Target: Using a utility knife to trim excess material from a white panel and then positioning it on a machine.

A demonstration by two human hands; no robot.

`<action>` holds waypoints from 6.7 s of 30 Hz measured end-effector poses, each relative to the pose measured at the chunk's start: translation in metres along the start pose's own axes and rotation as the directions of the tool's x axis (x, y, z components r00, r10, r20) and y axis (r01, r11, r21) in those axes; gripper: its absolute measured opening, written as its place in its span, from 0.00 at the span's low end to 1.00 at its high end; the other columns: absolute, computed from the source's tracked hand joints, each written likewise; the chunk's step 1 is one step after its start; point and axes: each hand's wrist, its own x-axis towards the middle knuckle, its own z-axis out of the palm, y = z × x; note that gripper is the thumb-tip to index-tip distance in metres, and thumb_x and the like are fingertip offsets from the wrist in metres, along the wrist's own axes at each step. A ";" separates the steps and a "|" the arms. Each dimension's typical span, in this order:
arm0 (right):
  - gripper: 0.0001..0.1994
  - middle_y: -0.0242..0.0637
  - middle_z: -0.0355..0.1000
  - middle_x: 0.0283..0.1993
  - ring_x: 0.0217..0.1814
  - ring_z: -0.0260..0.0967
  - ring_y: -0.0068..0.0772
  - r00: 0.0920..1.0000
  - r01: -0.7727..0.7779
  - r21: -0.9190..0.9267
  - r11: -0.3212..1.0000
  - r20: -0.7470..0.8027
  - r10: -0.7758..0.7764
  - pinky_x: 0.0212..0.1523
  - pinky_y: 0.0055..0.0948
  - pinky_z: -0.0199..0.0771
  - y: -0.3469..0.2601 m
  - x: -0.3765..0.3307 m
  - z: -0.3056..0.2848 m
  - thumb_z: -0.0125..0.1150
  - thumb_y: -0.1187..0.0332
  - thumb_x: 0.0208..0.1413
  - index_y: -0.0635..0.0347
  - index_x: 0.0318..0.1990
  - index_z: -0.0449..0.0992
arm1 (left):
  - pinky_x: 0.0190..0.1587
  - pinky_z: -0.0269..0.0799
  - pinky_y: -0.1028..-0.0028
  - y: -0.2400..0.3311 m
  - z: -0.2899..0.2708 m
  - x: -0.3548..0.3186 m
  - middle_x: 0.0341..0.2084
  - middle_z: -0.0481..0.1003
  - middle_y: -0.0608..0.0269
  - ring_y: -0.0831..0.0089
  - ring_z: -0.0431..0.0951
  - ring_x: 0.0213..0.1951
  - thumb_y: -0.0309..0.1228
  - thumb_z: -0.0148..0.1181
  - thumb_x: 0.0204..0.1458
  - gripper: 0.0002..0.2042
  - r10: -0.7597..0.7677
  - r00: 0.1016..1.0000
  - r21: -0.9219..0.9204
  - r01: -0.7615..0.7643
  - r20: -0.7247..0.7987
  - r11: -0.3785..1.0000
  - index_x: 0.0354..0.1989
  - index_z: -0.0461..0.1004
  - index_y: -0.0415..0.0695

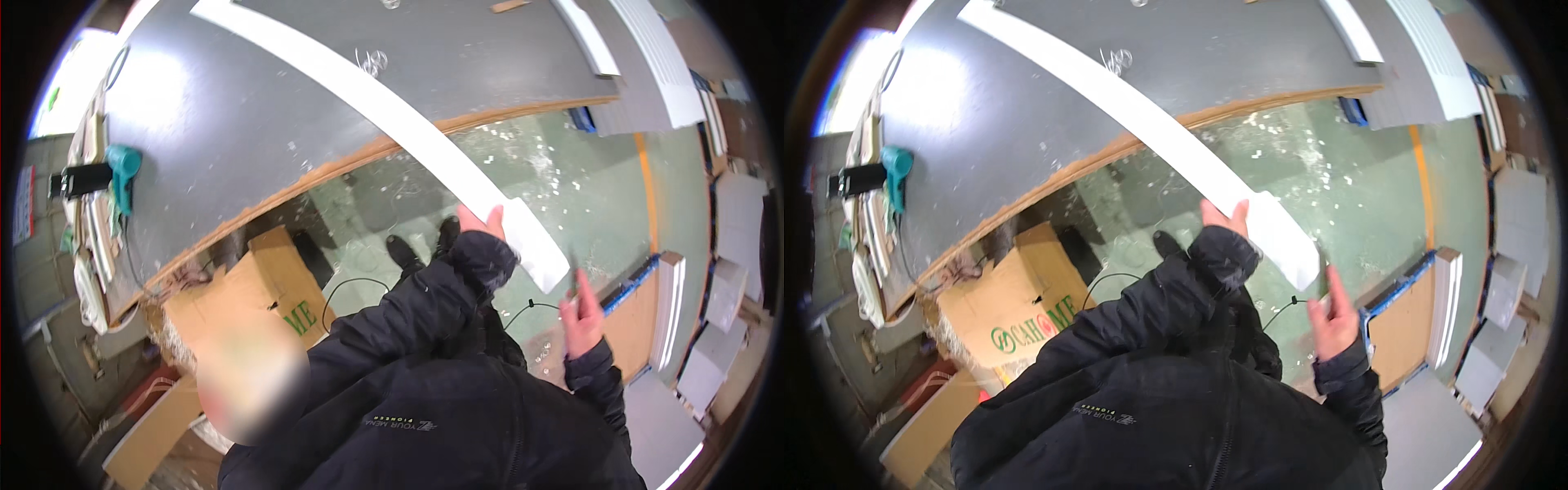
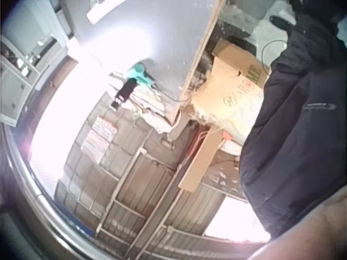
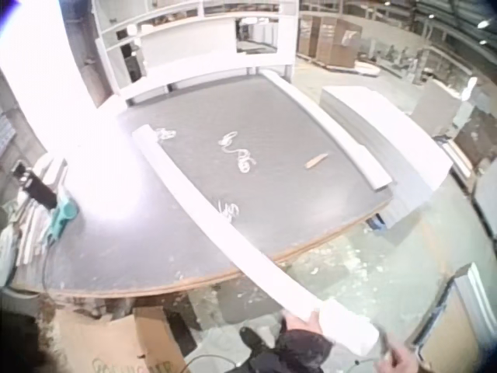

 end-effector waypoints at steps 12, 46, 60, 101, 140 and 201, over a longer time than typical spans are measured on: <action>0.25 0.41 0.67 0.31 0.28 0.69 0.41 0.883 0.470 -0.483 0.739 0.247 -0.400 0.31 0.35 0.72 -0.038 0.116 0.023 0.67 0.63 0.52 0.52 0.59 0.72 | 0.65 0.58 0.59 0.160 -0.131 0.286 0.61 0.61 0.36 0.43 0.61 0.62 0.48 0.66 0.49 0.38 0.516 0.678 0.790 -0.613 0.523 0.006 0.57 0.65 0.26; 0.20 0.42 0.68 0.33 0.30 0.70 0.46 0.699 0.701 -0.491 0.518 0.619 -0.358 0.33 0.40 0.72 -0.250 0.339 0.213 0.59 0.58 0.59 0.48 0.59 0.74 | 0.59 0.67 0.59 0.198 -0.139 0.276 0.50 0.68 0.46 0.34 0.64 0.60 0.34 0.75 0.36 0.34 0.477 0.648 0.597 -0.752 0.594 0.278 0.52 0.69 0.30; 0.21 0.50 0.70 0.32 0.34 0.71 0.53 0.615 0.782 -0.411 0.469 0.636 -0.466 0.36 0.42 0.71 -0.370 0.420 0.359 0.57 0.54 0.58 0.51 0.57 0.75 | 0.67 0.55 0.49 0.200 -0.149 0.283 0.49 0.72 0.40 0.49 0.65 0.60 0.32 0.69 0.32 0.34 0.422 0.545 0.510 -0.836 0.724 0.203 0.49 0.70 0.20; 0.20 0.42 0.67 0.33 0.32 0.70 0.45 0.708 0.706 -0.492 0.509 0.500 -0.499 0.31 0.38 0.72 -0.265 0.301 0.275 0.63 0.63 0.56 0.52 0.56 0.73 | 0.62 0.63 0.62 0.230 -0.205 0.358 0.58 0.65 0.39 0.48 0.61 0.65 0.45 0.77 0.36 0.40 0.452 0.763 0.777 -0.594 0.462 0.208 0.55 0.69 0.29; 0.20 0.46 0.69 0.33 0.32 0.73 0.50 0.534 0.842 -0.377 0.386 0.679 -0.503 0.33 0.44 0.74 -0.365 0.404 0.392 0.57 0.56 0.58 0.46 0.58 0.72 | 0.61 0.63 0.53 0.228 -0.206 0.357 0.51 0.67 0.45 0.43 0.66 0.60 0.34 0.79 0.26 0.40 0.528 0.762 0.661 -0.619 0.375 0.424 0.53 0.68 0.30; 0.29 0.27 0.66 0.22 0.20 0.64 0.18 0.732 -0.397 -0.067 0.916 0.579 0.359 0.25 0.22 0.72 -0.347 0.294 0.287 0.54 0.67 0.63 0.60 0.70 0.55 | 0.63 0.57 0.46 0.229 -0.218 0.359 0.63 0.57 0.35 0.36 0.58 0.64 0.41 0.79 0.25 0.44 0.435 0.679 0.644 -0.722 0.591 0.252 0.59 0.70 0.47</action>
